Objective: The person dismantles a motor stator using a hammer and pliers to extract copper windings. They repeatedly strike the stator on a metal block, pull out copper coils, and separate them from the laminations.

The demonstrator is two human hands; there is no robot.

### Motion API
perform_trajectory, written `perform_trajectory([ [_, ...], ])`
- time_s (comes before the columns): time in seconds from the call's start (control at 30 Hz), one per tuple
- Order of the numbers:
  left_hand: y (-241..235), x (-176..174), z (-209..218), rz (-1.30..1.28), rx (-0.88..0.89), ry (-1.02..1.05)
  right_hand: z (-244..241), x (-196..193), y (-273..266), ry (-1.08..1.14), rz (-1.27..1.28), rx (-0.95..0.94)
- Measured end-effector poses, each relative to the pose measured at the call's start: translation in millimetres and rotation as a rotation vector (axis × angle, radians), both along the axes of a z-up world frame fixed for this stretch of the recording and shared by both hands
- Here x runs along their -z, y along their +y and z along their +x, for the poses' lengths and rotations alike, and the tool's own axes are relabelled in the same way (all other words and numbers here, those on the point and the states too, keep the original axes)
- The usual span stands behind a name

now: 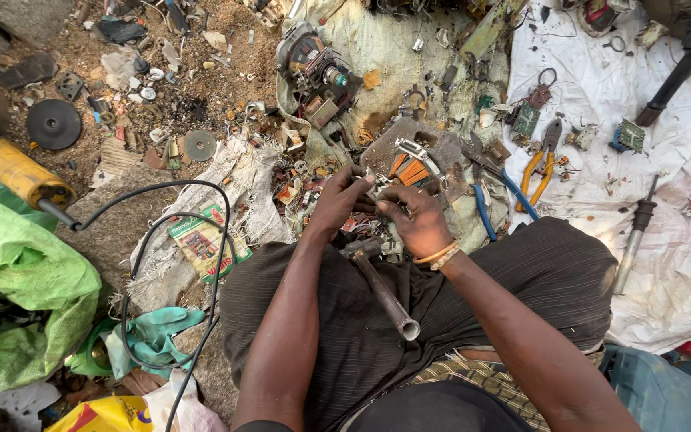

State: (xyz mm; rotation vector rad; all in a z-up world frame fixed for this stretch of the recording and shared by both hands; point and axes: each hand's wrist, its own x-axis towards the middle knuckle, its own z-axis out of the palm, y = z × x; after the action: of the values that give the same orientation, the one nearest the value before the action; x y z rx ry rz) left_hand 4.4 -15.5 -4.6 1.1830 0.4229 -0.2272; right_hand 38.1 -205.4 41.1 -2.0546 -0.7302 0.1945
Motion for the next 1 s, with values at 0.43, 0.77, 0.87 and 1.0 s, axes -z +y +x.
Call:
perform_trajectory([
  [0.43,-5.7,11.4,-7.5,0.318,0.041,-0.019,-12.1,3.4,-6.6,0.495,-0.156,-0.084],
  [0.77,6.7,0.8,10.1,0.234,0.007,0.086,-16.9,-34.2,-38.8,0.451,0.039,-0.010],
  [0.87,7.0,-25.8,-8.3,0.457,-0.101,0.136,-25.9,-41.9,-47.7,0.461,0.058,0.083],
  [1.0,2.5,-79.3,-29.8,0.555,-0.123,-0.138,-40.8,-54.4,-45.7,0.498,-0.124,0.223],
])
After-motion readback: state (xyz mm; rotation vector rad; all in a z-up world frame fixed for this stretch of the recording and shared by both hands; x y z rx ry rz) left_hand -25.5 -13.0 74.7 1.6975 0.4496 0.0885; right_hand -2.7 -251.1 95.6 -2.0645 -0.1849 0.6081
